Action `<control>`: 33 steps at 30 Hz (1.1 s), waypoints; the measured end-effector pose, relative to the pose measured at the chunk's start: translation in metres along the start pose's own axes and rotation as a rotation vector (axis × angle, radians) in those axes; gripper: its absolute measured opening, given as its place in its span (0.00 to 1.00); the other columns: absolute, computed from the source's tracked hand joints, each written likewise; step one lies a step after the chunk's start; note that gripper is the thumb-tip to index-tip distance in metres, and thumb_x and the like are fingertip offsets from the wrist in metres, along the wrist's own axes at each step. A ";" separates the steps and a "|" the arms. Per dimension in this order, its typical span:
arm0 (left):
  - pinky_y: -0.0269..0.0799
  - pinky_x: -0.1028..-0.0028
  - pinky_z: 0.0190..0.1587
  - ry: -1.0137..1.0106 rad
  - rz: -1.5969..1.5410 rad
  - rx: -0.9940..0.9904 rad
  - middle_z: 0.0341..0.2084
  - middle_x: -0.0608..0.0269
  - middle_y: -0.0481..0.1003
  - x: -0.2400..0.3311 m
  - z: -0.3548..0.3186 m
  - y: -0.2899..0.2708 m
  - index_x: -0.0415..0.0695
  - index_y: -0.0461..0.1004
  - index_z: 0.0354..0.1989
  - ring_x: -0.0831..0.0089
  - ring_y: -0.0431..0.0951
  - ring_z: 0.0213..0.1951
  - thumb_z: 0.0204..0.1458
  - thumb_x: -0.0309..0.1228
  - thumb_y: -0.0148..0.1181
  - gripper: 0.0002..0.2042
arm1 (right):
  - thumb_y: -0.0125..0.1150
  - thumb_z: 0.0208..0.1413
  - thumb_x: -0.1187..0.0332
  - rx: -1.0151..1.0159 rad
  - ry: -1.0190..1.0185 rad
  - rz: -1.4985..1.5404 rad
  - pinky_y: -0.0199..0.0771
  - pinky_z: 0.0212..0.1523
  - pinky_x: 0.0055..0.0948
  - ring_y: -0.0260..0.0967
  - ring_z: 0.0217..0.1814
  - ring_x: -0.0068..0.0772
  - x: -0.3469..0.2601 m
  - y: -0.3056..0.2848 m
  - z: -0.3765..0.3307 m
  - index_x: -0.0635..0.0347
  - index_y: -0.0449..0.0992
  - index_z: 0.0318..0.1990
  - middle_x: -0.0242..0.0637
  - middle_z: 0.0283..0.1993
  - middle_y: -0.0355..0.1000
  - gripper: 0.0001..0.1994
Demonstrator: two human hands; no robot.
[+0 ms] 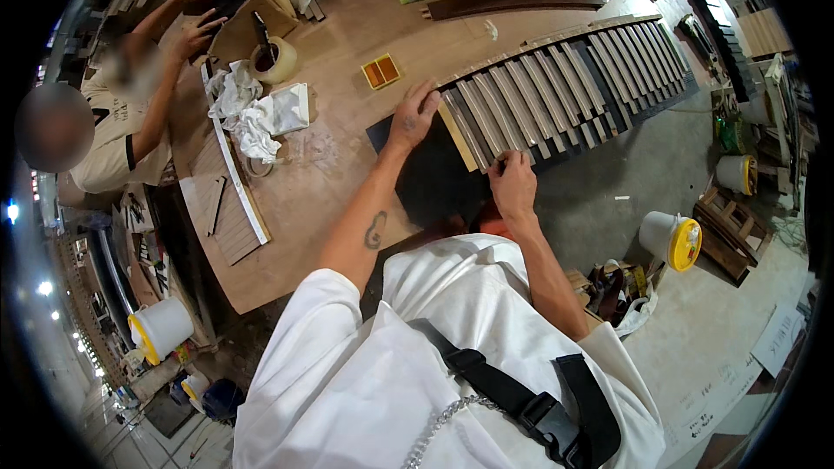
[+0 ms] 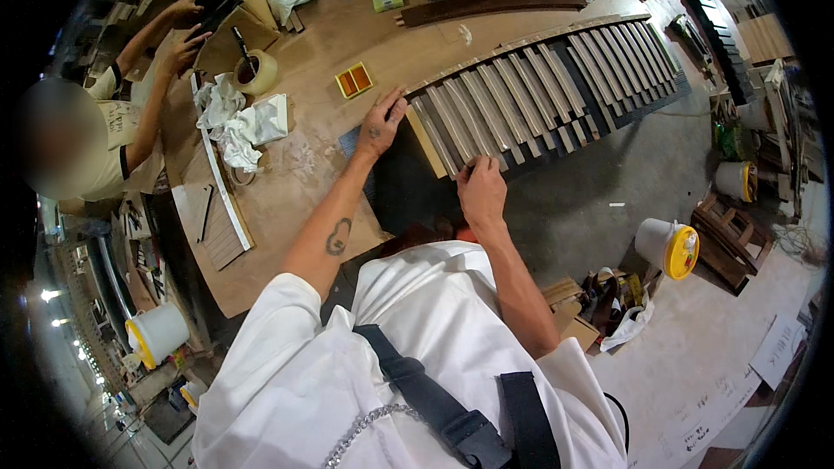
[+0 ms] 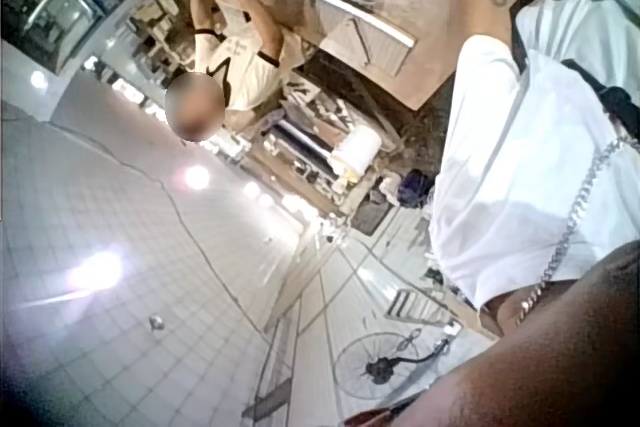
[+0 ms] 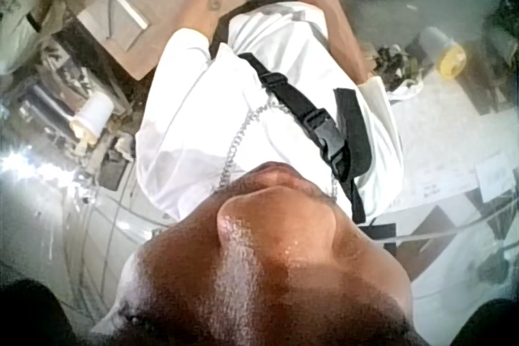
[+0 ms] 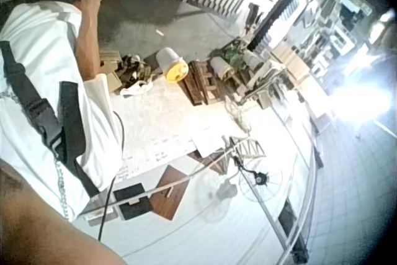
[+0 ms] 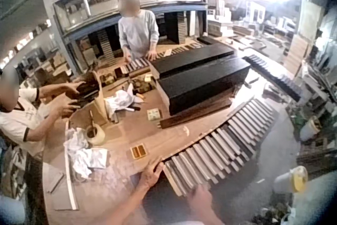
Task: The person assembles a furniture component by hammering small wooden strips into place along the edge of a black panel and then arranging a series of light-colored slats onto the panel's surface.
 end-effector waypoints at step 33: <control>0.62 0.73 0.58 -0.146 -0.032 -0.164 0.52 0.57 0.75 -0.015 0.017 -0.012 0.41 0.72 0.56 0.69 0.71 0.55 0.62 0.37 0.50 0.18 | 0.64 0.50 0.69 0.109 -0.145 0.051 0.73 0.35 0.40 0.71 0.36 0.47 -0.009 0.006 -0.029 0.61 0.73 0.39 0.43 0.37 0.69 0.10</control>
Point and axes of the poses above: each hand's wrist, its own z-axis towards the middle knuckle, its own y-axis out of the palm, x = y × z, the point moved 2 cm from there along z, towards the middle knuckle
